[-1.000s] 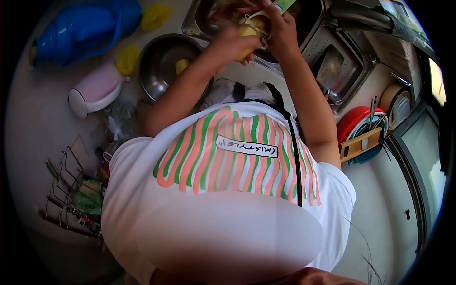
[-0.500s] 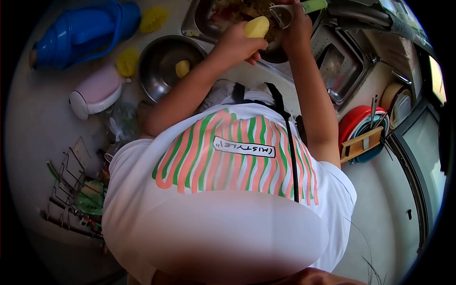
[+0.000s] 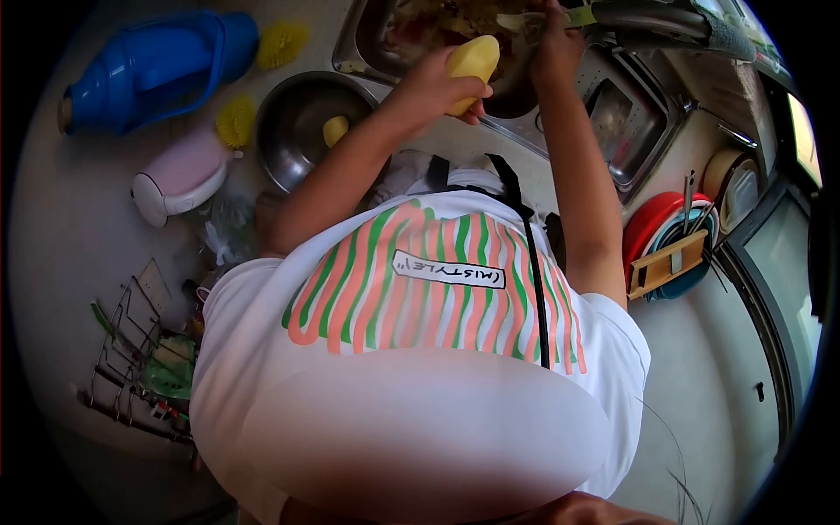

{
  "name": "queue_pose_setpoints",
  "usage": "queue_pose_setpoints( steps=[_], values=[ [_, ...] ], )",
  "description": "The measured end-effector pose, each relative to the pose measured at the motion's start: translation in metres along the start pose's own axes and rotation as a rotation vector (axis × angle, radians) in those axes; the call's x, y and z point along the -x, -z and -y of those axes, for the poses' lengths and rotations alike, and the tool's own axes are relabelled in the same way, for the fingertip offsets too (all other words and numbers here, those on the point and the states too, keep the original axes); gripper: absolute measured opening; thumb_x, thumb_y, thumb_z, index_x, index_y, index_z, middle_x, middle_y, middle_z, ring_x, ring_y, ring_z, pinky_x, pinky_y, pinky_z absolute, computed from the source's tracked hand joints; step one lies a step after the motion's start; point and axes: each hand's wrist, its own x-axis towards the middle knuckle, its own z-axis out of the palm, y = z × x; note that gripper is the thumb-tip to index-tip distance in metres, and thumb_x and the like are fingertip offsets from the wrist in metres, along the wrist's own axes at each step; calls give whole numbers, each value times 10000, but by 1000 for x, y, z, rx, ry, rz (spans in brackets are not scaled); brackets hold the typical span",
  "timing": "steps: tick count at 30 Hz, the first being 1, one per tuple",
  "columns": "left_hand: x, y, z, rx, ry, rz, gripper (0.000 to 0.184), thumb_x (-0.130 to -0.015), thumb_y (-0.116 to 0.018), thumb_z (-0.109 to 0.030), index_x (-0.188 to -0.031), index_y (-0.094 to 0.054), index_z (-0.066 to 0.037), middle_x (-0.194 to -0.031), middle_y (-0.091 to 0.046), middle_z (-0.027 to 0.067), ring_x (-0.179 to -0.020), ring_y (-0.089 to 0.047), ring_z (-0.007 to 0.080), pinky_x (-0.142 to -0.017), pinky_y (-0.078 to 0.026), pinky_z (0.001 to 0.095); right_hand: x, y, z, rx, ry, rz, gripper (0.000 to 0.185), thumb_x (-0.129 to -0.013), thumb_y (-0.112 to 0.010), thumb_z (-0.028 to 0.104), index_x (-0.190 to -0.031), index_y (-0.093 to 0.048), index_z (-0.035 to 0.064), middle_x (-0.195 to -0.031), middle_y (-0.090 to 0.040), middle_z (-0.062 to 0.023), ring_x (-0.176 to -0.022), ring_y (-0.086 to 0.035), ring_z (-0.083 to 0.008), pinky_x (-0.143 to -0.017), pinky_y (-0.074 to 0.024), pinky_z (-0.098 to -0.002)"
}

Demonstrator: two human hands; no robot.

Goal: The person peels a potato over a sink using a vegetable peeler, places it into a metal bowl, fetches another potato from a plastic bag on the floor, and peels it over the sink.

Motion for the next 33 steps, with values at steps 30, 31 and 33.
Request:
queue_pose_setpoints(
  steps=[30, 31, 33],
  values=[
    [-2, -5, -9, 111, -18, 65, 229, -852, -690, -124, -1019, -599, 3, -779, -635, 86, -569, -587, 137, -485, -469, 288, 16, 1, 13, -436, -168, 185, 342, -1054, -603, 375, -950, -664, 55, -1077, -763, -120, -851, -705, -220, -794, -566, -351],
    [-1, -6, -7, 134, -10, 48, 228, -851, -689, -123, -1018, -598, 3, -782, -633, 87, -569, -587, 137, -481, -468, 289, 36, -6, 21, -455, -206, 259, 318, -1055, -603, 349, -987, -668, 45, -1078, -763, -124, -860, -708, -221, -797, -567, -357],
    [-2, -8, -11, 113, 70, 61, 233, -852, -689, -124, -1021, -592, 3, -799, -633, 88, -578, -592, 135, -482, -469, 285, 70, -30, 36, -420, -167, 392, 300, -1049, -618, 306, -1121, -673, 20, -1075, -759, -126, -877, -712, -213, -793, -571, -365]
  ],
)
